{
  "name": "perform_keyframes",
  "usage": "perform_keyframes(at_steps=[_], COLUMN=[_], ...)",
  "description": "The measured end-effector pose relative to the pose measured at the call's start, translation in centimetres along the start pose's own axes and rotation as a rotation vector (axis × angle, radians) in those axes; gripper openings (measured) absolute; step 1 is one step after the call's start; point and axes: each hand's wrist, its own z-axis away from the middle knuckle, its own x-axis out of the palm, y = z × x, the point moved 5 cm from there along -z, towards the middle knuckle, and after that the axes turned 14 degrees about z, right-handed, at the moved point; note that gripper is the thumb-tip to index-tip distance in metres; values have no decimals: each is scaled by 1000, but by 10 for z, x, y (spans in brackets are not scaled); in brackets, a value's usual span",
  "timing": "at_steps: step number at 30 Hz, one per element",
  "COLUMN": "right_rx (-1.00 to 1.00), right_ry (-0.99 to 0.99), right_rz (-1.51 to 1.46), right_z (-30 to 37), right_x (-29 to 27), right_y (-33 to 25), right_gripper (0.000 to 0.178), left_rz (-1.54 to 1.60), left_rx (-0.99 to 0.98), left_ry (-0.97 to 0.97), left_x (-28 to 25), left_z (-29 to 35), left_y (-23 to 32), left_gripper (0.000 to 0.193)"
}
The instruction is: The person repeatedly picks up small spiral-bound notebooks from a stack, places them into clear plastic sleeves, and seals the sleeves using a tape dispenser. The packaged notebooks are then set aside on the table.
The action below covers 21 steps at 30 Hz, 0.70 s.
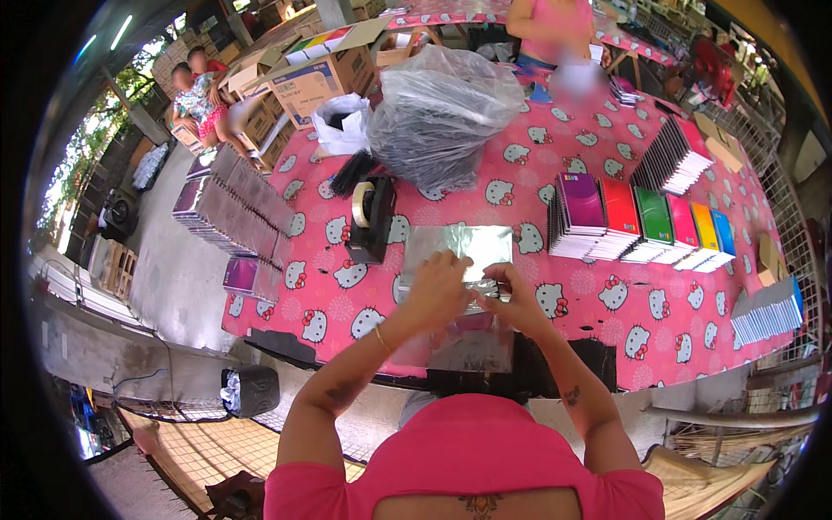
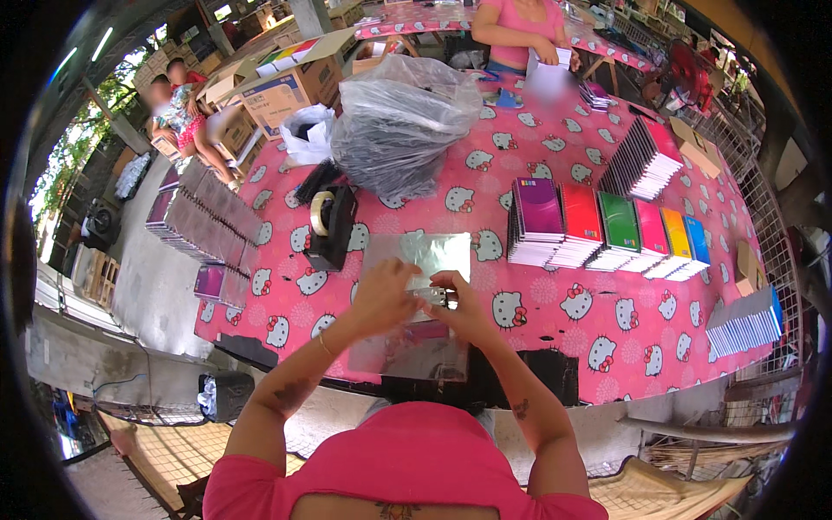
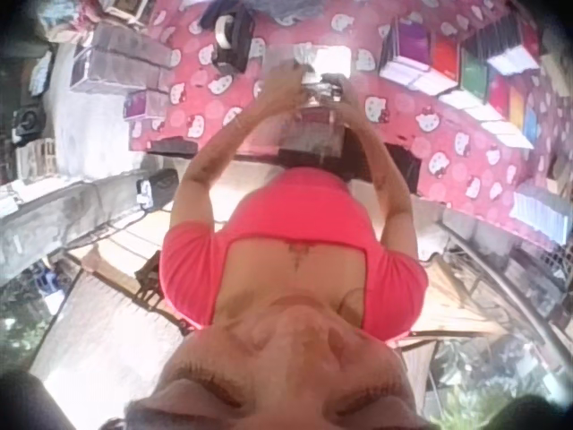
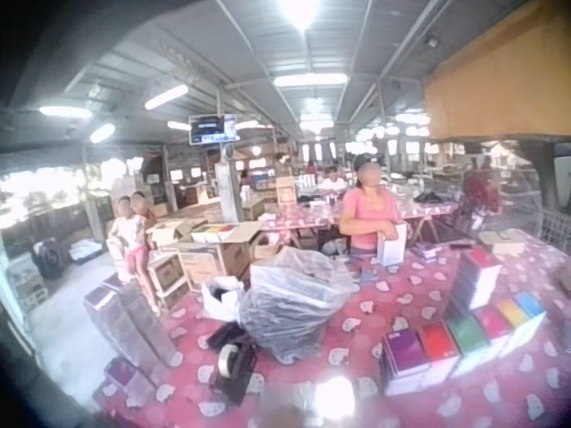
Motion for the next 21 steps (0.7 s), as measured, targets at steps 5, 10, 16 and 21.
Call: perform_keyframes(at_steps=[5,10,16,21], right_rx=[96,47,82,32], right_ry=[-2,134,184,196], right_rz=[-104,-72,124,-75], right_z=[-1,0,3,-2], right_x=[8,17,16,19], right_y=[20,10,14,27], right_gripper=[43,35,35,36], left_rz=[836,98,614,953], left_rx=[-388,-224,-736,-479], left_ry=[-287,809,619,845], left_x=[13,-81,-93,-68], left_z=[-8,34,52,67], left_y=[-63,-208,-268,-267], left_gripper=[47,32,34,10])
